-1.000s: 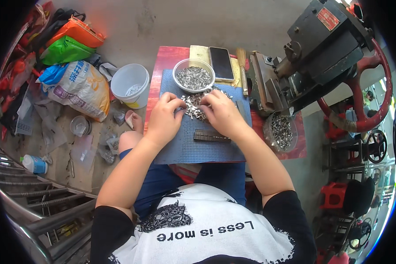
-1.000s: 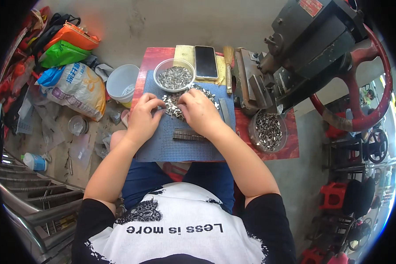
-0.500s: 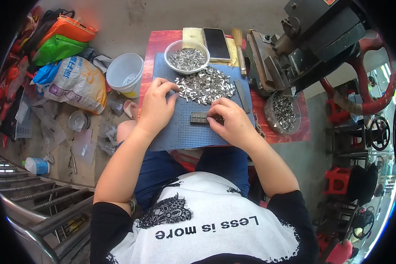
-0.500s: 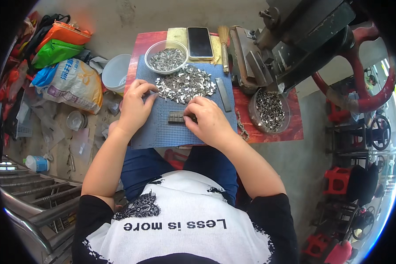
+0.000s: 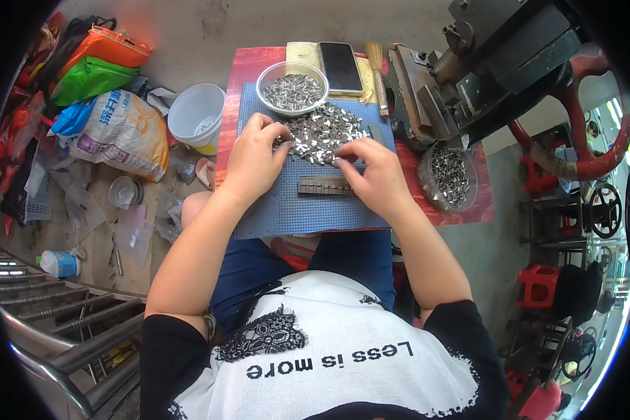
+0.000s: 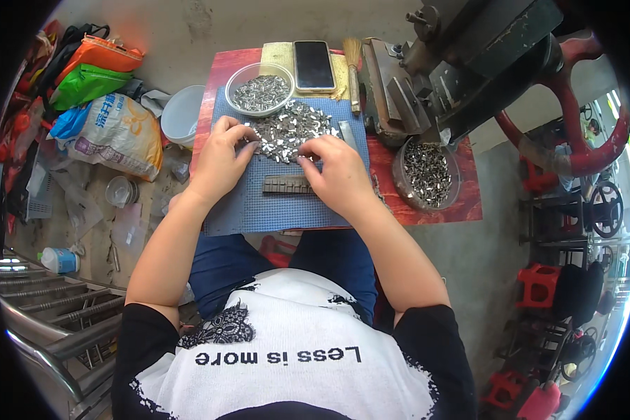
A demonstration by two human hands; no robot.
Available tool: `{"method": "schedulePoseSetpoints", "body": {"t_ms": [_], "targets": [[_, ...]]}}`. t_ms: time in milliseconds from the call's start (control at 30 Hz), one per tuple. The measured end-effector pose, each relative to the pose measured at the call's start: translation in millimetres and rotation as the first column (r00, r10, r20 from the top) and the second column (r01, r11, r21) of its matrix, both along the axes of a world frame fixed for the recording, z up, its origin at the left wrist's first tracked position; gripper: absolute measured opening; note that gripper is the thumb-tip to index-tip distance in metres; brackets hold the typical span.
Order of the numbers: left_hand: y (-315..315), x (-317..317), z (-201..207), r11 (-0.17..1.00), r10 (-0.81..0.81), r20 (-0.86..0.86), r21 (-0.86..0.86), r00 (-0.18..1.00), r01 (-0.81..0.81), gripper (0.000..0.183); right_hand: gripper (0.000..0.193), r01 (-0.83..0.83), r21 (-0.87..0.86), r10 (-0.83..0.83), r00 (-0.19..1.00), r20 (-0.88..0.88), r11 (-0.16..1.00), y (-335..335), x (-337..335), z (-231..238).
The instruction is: The person arranges small metal pieces into a slotted mold by hand, inserts the mold into a manual press machine, and operates the wheel to press the parts.
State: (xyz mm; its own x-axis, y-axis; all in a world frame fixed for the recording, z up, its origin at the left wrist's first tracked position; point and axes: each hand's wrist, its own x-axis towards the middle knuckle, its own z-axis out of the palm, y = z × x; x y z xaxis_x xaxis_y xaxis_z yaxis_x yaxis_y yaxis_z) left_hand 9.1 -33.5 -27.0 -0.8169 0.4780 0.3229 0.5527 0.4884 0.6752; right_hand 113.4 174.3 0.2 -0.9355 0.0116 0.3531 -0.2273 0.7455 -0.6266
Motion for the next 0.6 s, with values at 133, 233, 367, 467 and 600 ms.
{"method": "schedulePoseSetpoints", "body": {"t_ms": [133,233,367,467,600], "targets": [[-1,1,-4,0.998,0.013,0.01,0.055,1.0,-0.013,0.012,0.015,-0.036,0.088,0.036,0.999,-0.002,0.995,-8,-14,-6],[-5,16,3,0.997,-0.051,0.019,0.051,0.999,0.05,0.011,0.014,-0.05,0.108,0.048,0.999,0.022,0.993,-14,-20,-5],[-8,24,-1,0.996,-0.089,0.013,-0.015,0.996,0.089,0.011,0.012,-0.137,0.191,0.139,0.99,0.004,0.972,-15,-30,-9],[-5,28,0,0.995,-0.073,-0.077,-0.072,0.994,0.068,0.011,0.012,-0.162,0.215,0.164,0.986,0.011,0.963,-13,-36,-15],[-8,29,-3,0.994,-0.081,-0.085,-0.074,0.993,0.075,0.011,0.011,-0.183,0.19,0.192,0.981,-0.026,0.964,-8,-28,-4]]}}
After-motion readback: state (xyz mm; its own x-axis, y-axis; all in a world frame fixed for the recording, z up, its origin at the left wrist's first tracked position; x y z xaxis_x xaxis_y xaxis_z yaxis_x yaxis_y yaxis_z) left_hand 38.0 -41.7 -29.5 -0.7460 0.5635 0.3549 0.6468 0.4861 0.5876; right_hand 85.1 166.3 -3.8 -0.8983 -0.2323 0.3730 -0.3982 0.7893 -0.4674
